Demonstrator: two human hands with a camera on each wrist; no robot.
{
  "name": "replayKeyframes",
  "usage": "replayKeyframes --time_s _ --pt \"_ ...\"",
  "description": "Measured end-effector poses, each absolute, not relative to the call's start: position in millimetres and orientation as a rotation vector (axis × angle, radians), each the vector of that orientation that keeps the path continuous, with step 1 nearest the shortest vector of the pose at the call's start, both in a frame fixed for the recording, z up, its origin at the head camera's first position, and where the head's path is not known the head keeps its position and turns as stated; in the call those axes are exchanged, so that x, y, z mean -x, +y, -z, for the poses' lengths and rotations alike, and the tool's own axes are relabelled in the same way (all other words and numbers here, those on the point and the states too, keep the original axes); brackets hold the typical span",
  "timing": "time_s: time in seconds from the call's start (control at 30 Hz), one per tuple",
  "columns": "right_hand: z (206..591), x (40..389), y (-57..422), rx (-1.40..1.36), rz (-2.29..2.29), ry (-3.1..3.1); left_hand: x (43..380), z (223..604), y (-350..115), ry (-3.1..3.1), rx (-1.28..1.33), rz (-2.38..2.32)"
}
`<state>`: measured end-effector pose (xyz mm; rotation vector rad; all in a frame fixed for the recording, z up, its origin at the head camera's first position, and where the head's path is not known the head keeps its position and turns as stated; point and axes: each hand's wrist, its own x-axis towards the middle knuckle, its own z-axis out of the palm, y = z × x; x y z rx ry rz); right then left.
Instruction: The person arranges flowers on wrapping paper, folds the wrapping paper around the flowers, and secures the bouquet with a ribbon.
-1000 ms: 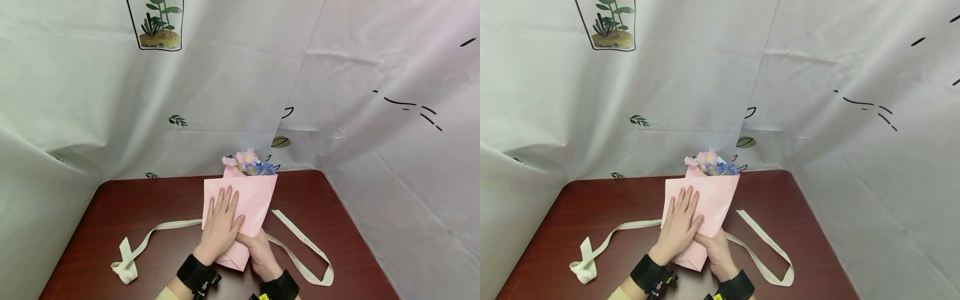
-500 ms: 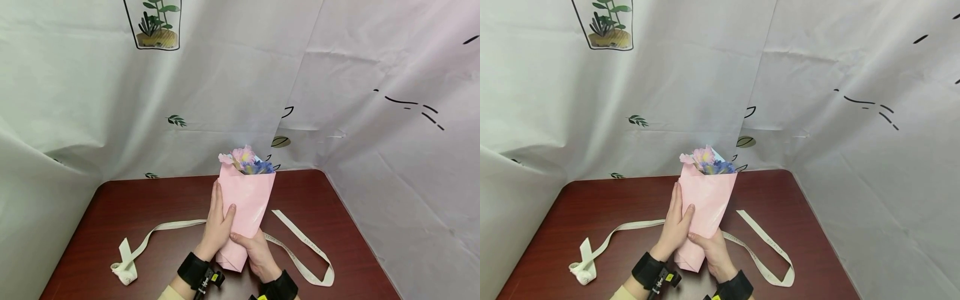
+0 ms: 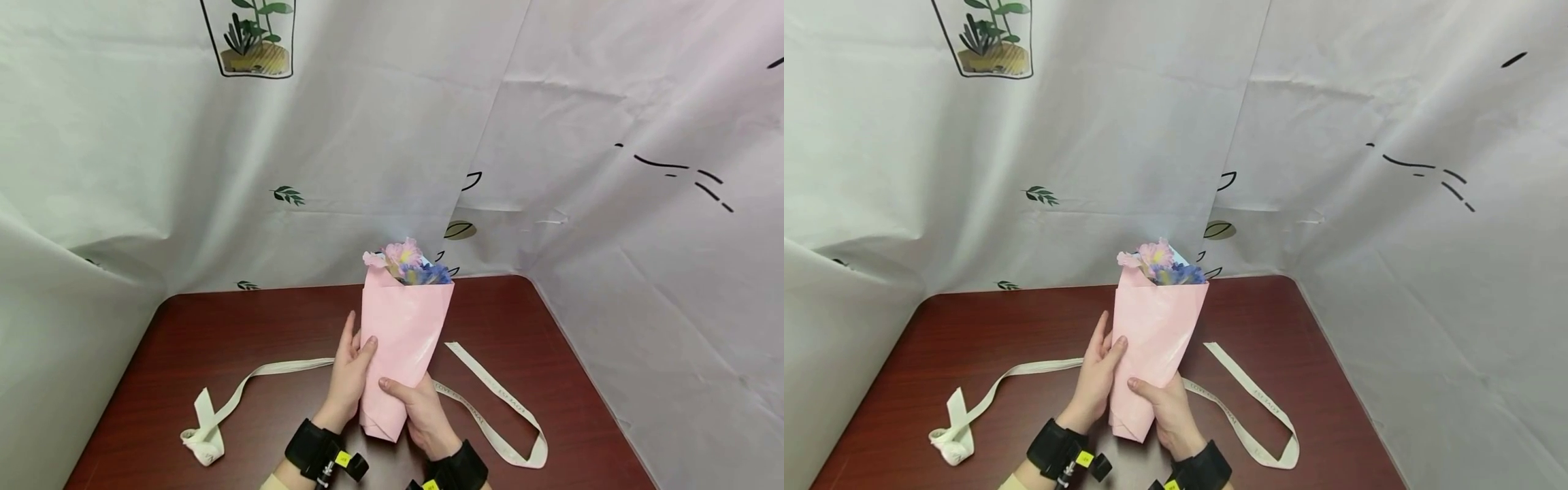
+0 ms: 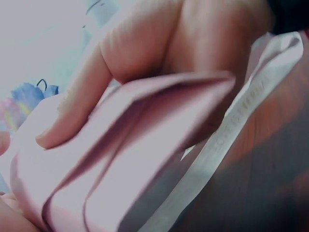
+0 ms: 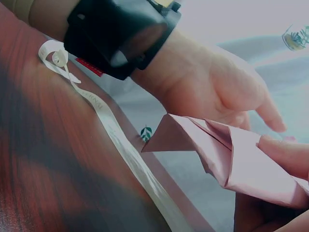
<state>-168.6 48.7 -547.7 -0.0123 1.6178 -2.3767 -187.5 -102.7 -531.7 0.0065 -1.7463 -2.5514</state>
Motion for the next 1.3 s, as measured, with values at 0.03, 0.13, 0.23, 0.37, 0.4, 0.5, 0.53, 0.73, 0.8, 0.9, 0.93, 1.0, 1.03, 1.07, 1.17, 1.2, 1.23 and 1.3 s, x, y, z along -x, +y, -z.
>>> replayKeyframes --time_s 0.03,0.13,0.23,0.37,0.4,0.5,0.53,0.73,0.8,0.9,0.93,1.0,1.03,1.07,1.17,1.2,1.23,1.3 --pt "548 169 49 0.010 2.383 1.617 186 533 -103 -1.737 -0.028 2.578" --pt "547 168 48 -0.002 2.403 1.606 182 537 -105 -1.747 -0.069 2.630" --pt "545 169 47 -0.035 2.433 1.582 178 543 -107 -1.760 -0.061 2.656" --pt "544 169 47 -0.072 2.462 1.560 175 550 -110 -1.727 -0.011 2.682" --pt "544 170 48 -0.082 2.465 1.560 175 552 -111 -1.717 0.009 2.684" --pt "545 171 48 -0.095 2.470 1.565 174 553 -113 -1.690 0.051 2.697" --pt "545 171 49 -0.099 2.468 1.569 173 553 -114 -1.681 0.064 2.701" --pt "547 173 50 -0.095 2.446 1.645 170 554 -121 -1.640 0.099 2.777" --pt "548 173 51 -0.088 2.433 1.669 169 555 -124 -1.636 0.103 2.812" --pt "548 172 51 -0.070 2.422 1.669 167 556 -127 -1.606 0.130 2.874" --pt "548 172 51 -0.062 2.419 1.661 167 556 -127 -1.589 0.142 2.901" --pt "548 172 51 -0.054 2.419 1.639 166 558 -128 -1.562 0.166 2.946" --pt "548 172 50 -0.060 2.418 1.624 166 558 -129 -1.553 0.178 2.957" --pt "548 171 50 -0.063 2.414 1.619 165 559 -129 -1.545 0.178 2.968" --pt "550 171 49 -0.070 2.388 1.633 162 558 -131 -1.582 0.142 2.942" --pt "552 171 49 -0.070 2.374 1.644 160 558 -131 -1.607 0.116 2.921" --pt "553 171 48 -0.075 2.360 1.655 159 557 -132 -1.640 0.085 2.894" --pt "557 170 48 -0.066 2.330 1.671 157 556 -132 -1.717 -0.008 2.824"
